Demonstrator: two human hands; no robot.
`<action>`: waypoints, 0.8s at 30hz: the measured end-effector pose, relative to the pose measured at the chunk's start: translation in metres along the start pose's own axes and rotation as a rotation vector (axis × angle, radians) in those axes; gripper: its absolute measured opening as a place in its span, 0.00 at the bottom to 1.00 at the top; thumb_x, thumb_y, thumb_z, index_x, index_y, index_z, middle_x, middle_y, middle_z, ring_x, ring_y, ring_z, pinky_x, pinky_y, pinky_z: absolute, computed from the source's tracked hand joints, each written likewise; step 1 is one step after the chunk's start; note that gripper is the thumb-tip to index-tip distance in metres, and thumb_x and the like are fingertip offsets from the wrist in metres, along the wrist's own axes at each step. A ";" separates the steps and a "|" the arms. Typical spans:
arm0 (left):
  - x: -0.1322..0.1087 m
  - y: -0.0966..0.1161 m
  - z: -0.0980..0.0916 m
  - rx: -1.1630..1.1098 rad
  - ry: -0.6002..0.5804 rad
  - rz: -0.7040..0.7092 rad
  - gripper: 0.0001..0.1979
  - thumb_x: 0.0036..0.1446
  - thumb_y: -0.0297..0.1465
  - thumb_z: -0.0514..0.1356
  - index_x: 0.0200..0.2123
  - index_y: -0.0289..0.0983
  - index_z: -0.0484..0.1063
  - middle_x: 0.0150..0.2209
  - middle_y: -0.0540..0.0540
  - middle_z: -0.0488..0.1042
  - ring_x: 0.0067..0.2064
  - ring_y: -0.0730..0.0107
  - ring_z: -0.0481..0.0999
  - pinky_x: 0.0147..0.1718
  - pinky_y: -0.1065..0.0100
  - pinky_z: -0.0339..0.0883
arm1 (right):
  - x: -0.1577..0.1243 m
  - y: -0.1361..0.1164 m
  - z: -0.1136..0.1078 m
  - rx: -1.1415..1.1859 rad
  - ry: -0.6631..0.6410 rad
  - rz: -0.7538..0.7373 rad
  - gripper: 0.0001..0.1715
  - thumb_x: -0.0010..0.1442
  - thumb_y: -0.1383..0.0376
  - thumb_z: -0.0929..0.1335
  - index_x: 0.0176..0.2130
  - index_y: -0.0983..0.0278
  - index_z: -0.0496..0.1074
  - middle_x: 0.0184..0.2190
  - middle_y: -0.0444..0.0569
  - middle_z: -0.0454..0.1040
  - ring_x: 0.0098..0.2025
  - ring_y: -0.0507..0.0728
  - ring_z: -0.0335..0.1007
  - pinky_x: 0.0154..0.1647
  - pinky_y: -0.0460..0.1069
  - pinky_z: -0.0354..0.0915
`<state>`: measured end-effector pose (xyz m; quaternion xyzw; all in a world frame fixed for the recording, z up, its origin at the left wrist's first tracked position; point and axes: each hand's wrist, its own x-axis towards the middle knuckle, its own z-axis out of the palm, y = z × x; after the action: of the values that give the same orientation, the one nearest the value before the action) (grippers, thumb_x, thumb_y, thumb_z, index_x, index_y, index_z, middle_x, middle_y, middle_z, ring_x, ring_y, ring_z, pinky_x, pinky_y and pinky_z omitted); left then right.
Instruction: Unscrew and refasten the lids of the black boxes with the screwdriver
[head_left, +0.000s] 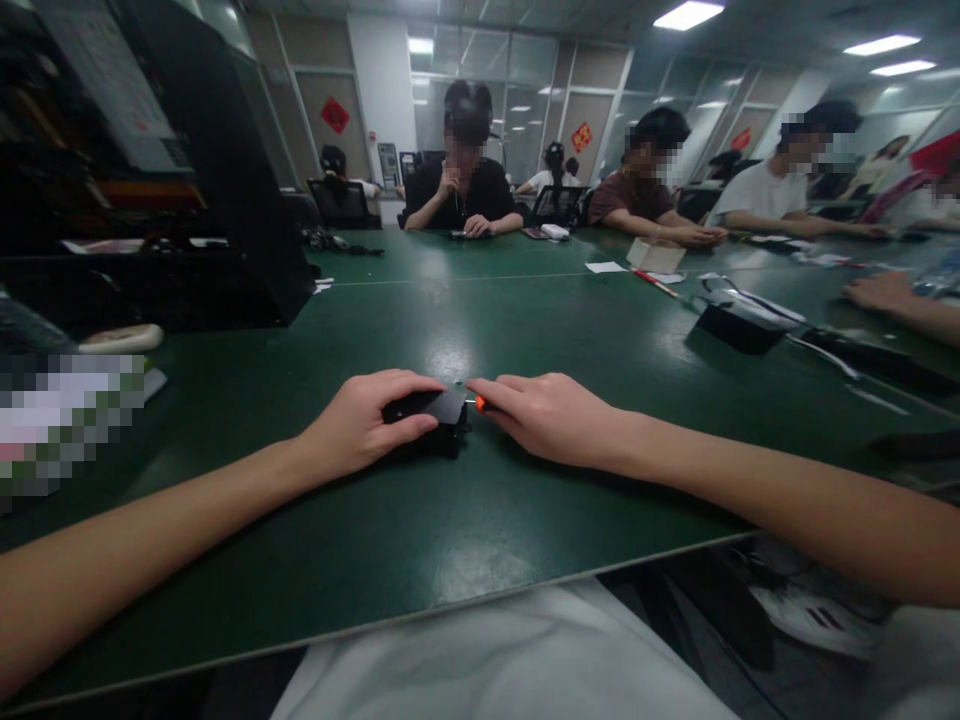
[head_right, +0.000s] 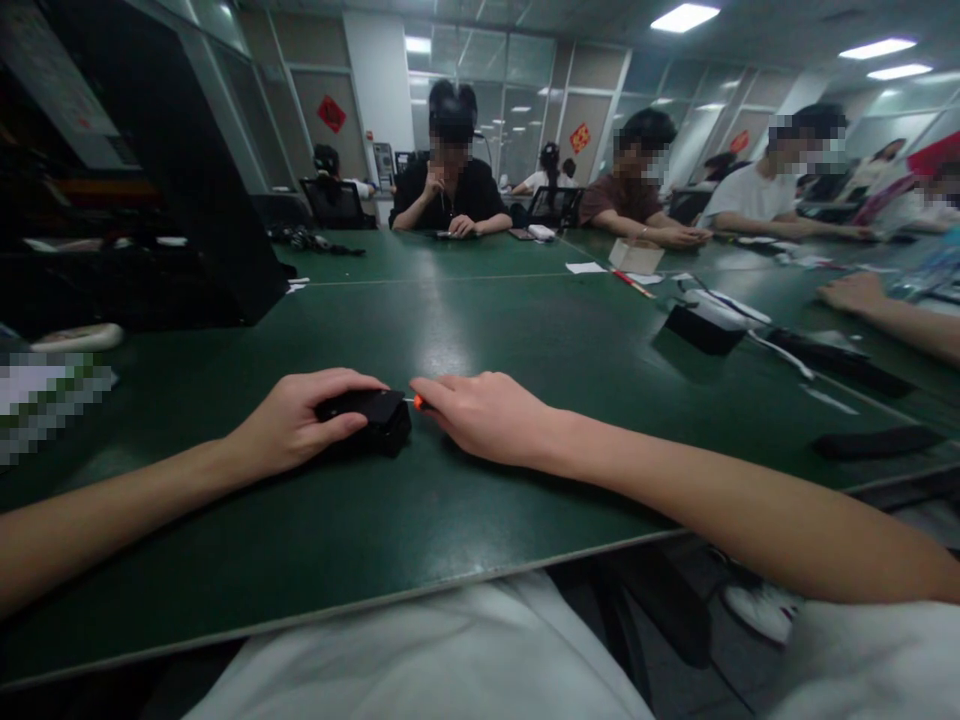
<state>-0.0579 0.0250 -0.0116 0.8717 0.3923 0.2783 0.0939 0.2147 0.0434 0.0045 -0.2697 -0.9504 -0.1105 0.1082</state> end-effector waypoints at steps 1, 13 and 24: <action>0.000 0.000 0.000 -0.001 -0.002 0.002 0.21 0.66 0.45 0.58 0.53 0.37 0.76 0.48 0.41 0.81 0.47 0.57 0.79 0.47 0.62 0.71 | 0.001 -0.002 0.001 -0.011 0.001 0.002 0.23 0.72 0.63 0.57 0.61 0.67 0.65 0.45 0.55 0.77 0.34 0.53 0.73 0.30 0.48 0.55; -0.002 0.003 -0.004 -0.030 0.005 0.041 0.22 0.65 0.44 0.60 0.54 0.36 0.75 0.48 0.41 0.80 0.47 0.57 0.80 0.47 0.63 0.71 | 0.008 0.012 0.004 0.351 0.000 -0.056 0.23 0.73 0.59 0.59 0.58 0.68 0.70 0.48 0.55 0.78 0.44 0.56 0.75 0.43 0.48 0.64; -0.008 -0.018 -0.037 -0.124 -0.170 -0.139 0.24 0.57 0.44 0.68 0.54 0.39 0.78 0.47 0.44 0.82 0.44 0.56 0.81 0.48 0.60 0.74 | 0.005 0.024 0.004 0.117 0.072 -0.081 0.24 0.73 0.57 0.58 0.59 0.65 0.69 0.44 0.51 0.77 0.40 0.53 0.73 0.37 0.47 0.59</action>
<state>-0.0937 0.0292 0.0086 0.8553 0.4246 0.2198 0.1996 0.2229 0.0672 0.0056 -0.2199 -0.9610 -0.0688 0.1530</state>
